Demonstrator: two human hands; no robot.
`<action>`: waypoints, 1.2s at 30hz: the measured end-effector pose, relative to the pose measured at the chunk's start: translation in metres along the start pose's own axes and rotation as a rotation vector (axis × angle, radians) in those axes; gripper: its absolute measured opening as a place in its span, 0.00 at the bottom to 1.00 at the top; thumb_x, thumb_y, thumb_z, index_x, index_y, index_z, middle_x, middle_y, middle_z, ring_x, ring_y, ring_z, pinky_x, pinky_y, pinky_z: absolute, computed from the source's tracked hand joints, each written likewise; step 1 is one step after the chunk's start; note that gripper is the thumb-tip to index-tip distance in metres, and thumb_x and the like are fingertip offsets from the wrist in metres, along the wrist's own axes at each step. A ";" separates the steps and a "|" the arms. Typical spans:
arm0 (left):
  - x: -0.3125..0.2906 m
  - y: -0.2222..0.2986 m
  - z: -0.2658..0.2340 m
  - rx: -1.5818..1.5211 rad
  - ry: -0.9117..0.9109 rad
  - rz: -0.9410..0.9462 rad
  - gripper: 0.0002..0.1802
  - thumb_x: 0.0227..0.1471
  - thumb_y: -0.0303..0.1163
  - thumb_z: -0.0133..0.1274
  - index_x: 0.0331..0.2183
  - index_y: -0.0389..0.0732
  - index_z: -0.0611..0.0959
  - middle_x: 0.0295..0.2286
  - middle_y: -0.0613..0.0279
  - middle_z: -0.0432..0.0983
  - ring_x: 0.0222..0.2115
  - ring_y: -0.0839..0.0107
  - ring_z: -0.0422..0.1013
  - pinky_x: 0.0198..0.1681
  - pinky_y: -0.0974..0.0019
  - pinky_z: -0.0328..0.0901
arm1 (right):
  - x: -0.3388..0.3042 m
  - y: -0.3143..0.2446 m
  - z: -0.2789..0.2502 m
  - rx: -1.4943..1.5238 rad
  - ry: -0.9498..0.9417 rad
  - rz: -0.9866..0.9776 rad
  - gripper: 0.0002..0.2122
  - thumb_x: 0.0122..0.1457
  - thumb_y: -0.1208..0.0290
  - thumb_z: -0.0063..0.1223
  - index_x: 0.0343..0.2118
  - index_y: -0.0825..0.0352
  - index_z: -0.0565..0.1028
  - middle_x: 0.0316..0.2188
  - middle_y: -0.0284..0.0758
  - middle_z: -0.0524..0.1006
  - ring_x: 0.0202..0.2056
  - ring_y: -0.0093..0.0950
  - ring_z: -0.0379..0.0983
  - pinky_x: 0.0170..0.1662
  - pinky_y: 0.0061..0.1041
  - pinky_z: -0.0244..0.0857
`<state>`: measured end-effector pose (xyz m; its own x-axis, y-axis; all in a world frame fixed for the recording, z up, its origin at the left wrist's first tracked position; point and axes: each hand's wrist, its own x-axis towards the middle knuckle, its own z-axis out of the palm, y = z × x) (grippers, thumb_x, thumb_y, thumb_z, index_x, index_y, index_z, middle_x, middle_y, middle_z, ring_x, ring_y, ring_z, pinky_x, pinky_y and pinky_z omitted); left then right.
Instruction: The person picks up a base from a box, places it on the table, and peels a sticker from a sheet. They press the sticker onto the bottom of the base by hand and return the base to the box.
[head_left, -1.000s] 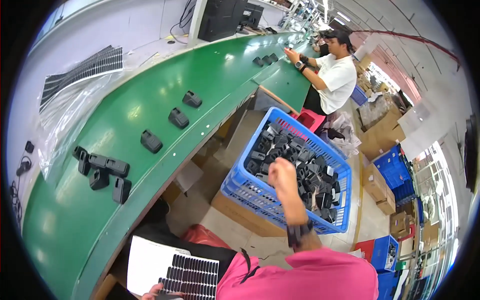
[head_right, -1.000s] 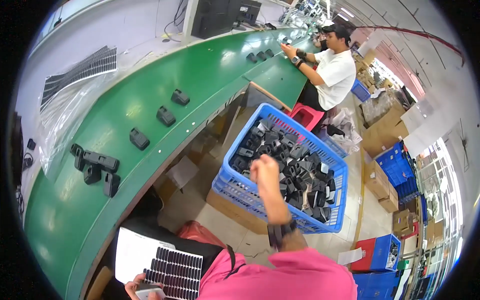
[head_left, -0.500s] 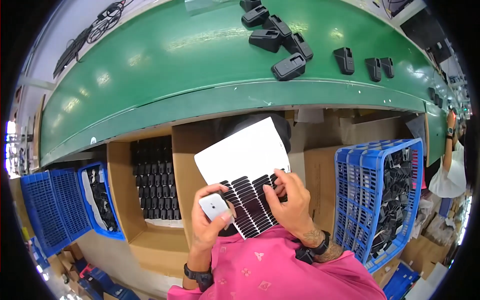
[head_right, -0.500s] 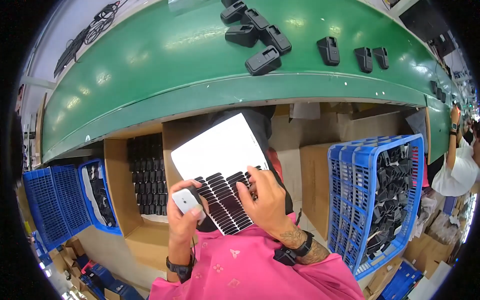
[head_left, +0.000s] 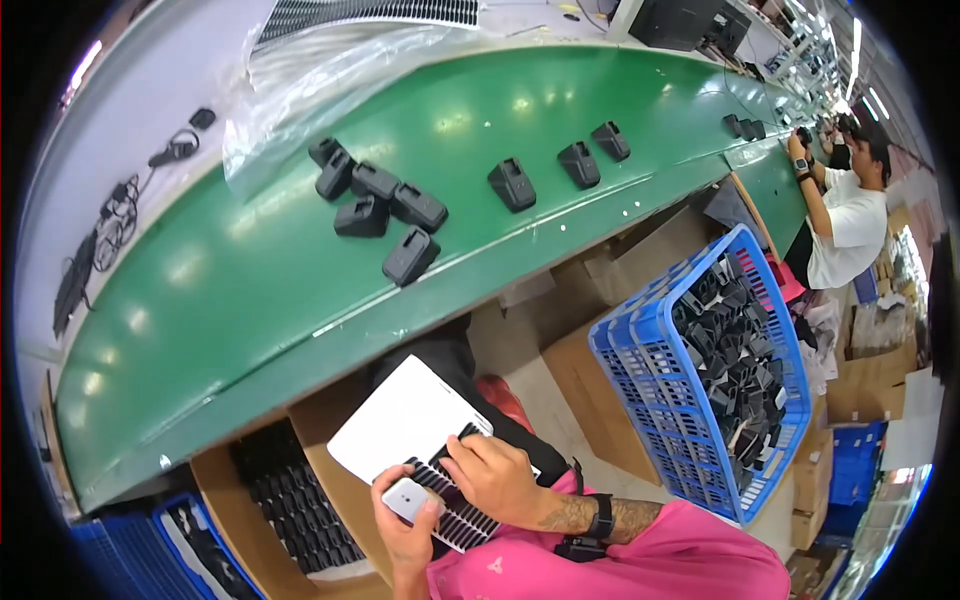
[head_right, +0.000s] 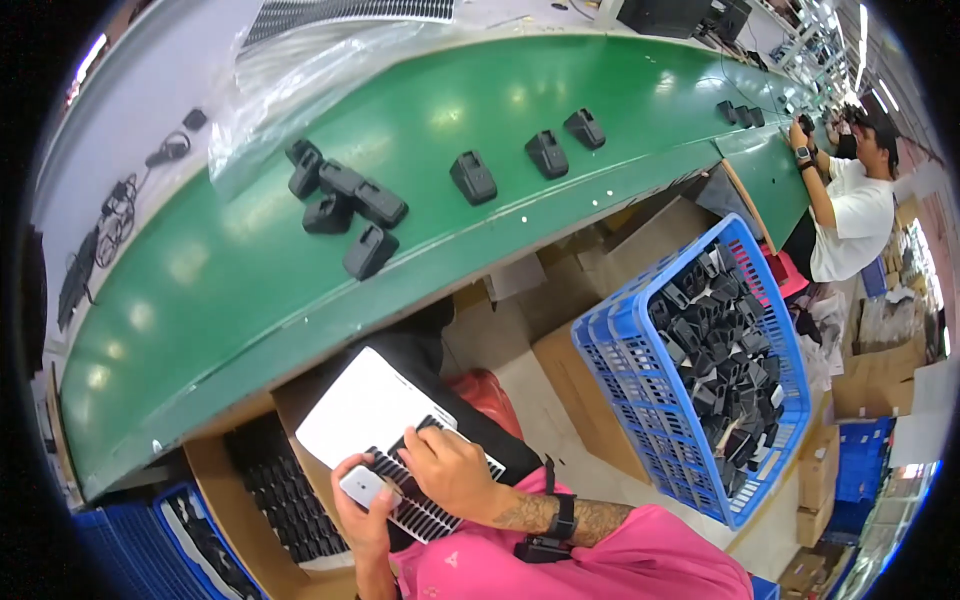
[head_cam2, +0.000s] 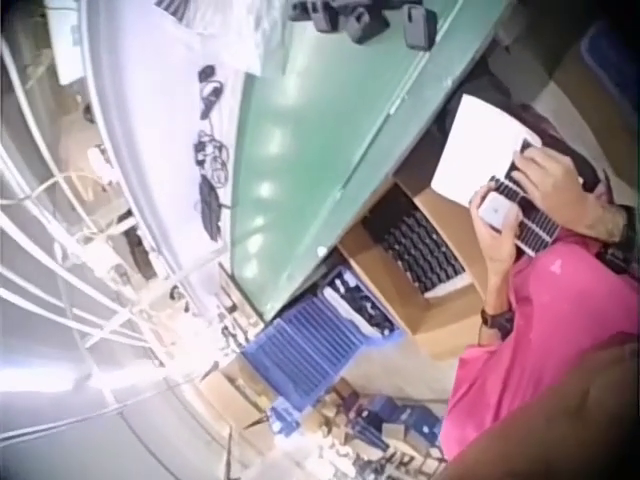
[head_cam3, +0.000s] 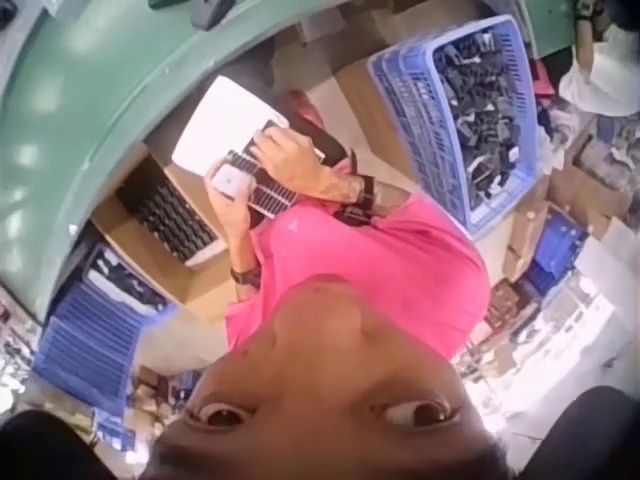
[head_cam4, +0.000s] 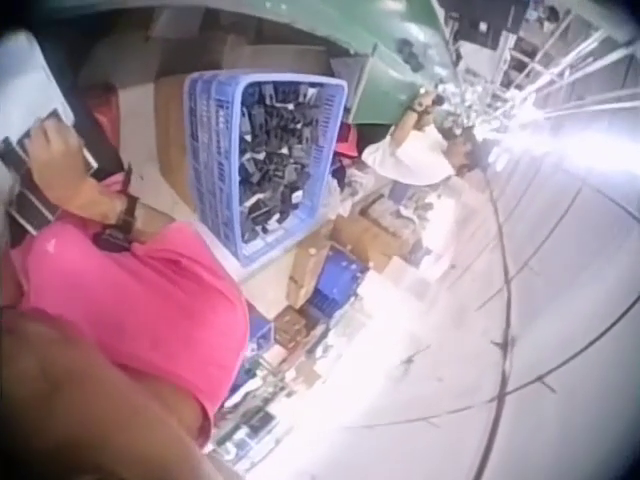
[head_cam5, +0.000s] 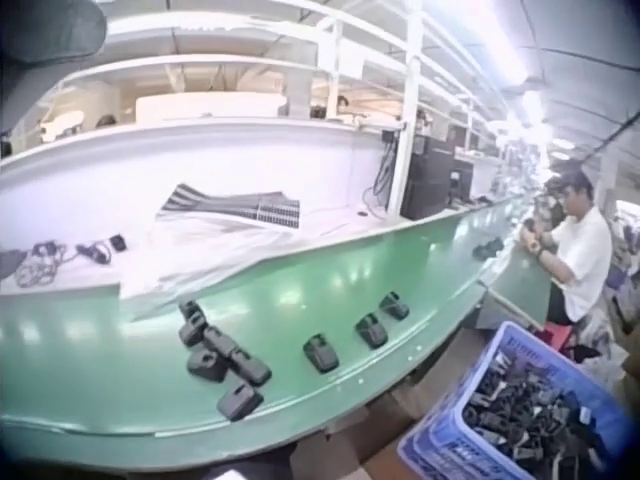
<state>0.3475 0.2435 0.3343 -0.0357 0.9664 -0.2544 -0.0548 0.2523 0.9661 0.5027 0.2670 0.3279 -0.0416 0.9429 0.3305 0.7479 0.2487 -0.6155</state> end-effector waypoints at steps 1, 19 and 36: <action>0.001 0.002 0.001 -0.013 0.008 0.008 0.29 0.39 0.28 0.56 0.46 0.34 0.68 0.42 0.57 0.67 0.40 0.70 0.65 0.46 0.68 0.61 | 0.000 -0.002 -0.001 -0.015 -0.022 0.012 0.12 0.48 0.72 0.60 0.36 0.70 0.75 0.22 0.34 0.70 0.22 0.30 0.70 0.24 0.25 0.66; -0.004 0.007 0.003 -0.152 -0.062 -0.068 0.25 0.51 0.24 0.48 0.51 0.33 0.64 0.43 0.50 0.66 0.43 0.62 0.65 0.46 0.64 0.63 | 0.005 0.005 -0.040 0.641 -0.101 0.279 0.06 0.55 0.73 0.50 0.28 0.69 0.68 0.23 0.39 0.72 0.24 0.34 0.71 0.28 0.30 0.64; 0.006 0.048 0.027 -0.230 -0.168 -0.059 0.30 0.50 0.34 0.55 0.51 0.36 0.62 0.39 0.54 0.67 0.35 0.69 0.67 0.37 0.69 0.65 | 0.039 -0.020 -0.056 1.309 -0.375 0.414 0.05 0.62 0.72 0.44 0.32 0.68 0.66 0.25 0.28 0.69 0.27 0.13 0.62 0.28 0.15 0.59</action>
<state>0.3720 0.2630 0.3805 0.1392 0.9497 -0.2807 -0.2773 0.3094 0.9096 0.5228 0.2861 0.3931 -0.2990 0.9476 -0.1128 -0.3845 -0.2278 -0.8946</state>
